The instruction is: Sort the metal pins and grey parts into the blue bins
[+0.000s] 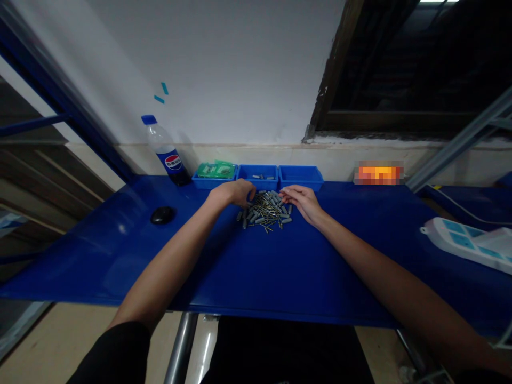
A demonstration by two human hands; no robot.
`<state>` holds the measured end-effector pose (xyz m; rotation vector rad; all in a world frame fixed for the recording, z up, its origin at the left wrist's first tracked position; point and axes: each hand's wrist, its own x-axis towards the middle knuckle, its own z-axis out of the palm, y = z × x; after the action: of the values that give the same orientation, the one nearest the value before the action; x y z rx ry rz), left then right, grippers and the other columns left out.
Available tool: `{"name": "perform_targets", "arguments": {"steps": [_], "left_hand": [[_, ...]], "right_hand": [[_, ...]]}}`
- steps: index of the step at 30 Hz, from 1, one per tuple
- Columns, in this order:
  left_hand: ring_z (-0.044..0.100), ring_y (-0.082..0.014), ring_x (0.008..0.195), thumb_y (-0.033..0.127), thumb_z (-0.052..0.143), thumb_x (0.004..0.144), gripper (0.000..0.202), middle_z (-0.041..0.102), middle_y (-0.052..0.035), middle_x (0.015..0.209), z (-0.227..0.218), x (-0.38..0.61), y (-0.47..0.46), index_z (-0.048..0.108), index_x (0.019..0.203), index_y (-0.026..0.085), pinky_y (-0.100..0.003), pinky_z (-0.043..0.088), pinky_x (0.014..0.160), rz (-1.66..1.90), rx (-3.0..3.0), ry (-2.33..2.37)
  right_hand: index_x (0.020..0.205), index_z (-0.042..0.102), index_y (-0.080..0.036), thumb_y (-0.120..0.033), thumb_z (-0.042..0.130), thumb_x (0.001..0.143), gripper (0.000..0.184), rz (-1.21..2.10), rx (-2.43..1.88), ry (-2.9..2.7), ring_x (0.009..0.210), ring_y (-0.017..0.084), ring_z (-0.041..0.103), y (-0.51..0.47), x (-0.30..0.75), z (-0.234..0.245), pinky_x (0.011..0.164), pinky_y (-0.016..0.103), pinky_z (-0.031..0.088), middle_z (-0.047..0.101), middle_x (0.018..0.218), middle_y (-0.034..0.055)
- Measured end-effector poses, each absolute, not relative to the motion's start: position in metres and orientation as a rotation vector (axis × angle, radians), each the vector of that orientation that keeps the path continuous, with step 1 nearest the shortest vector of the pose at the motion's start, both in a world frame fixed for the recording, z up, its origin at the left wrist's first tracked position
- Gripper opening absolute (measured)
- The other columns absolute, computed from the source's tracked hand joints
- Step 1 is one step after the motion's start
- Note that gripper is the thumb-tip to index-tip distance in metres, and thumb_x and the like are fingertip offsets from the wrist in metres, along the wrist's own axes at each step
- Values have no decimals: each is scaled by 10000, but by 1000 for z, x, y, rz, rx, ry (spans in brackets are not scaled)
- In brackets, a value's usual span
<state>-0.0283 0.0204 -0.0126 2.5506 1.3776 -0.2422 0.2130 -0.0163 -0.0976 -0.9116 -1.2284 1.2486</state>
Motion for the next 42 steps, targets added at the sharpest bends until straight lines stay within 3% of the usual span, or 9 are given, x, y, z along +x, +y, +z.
{"name": "perform_targets", "arguments": {"steps": [11, 21, 27, 33, 42], "left_hand": [[622, -178, 658, 4, 763, 613, 280, 678, -17, 700, -21, -33, 30, 690, 813, 186, -307, 505, 695, -198, 2498, 1362], [627, -158, 639, 91, 746, 655, 264, 735, -16, 719, -4, -47, 29, 752, 899, 192, -249, 435, 609, -197, 2524, 1334], [704, -168, 747, 217, 740, 718, 232, 790, -37, 807, 12, -49, 27, 825, 933, 200, -227, 459, 665, 142, 2469, 1219], [757, -211, 832, 274, 752, 720, 298, 824, -76, 892, 8, -35, 22, 854, 986, 187, -271, 534, 743, 300, 2327, 1045], [757, -187, 770, 273, 717, 750, 238, 824, -86, 858, -6, -23, 27, 846, 910, 153, -256, 558, 704, 554, 2268, 1039]], "right_hand": [[806, 825, -210, -541, 899, 704, 354, 1287, -897, -1217, 733, 179, 685, -15, 213, -98, 715, 317, 524, 805, 834, 70], [807, 820, -203, -548, 896, 703, 368, 1289, -905, -1220, 737, 182, 691, -16, 213, -97, 735, 329, 539, 804, 850, 80], [809, 820, -205, -553, 889, 702, 370, 1299, -912, -1221, 735, 180, 693, -16, 214, -96, 738, 325, 539, 805, 850, 77], [801, 816, -201, -565, 890, 695, 386, 1299, -928, -1239, 720, 176, 688, -16, 214, -94, 727, 320, 536, 801, 836, 75], [797, 814, -201, -576, 889, 691, 397, 1297, -922, -1251, 710, 179, 689, -17, 213, -94, 710, 319, 530, 800, 827, 77]]}}
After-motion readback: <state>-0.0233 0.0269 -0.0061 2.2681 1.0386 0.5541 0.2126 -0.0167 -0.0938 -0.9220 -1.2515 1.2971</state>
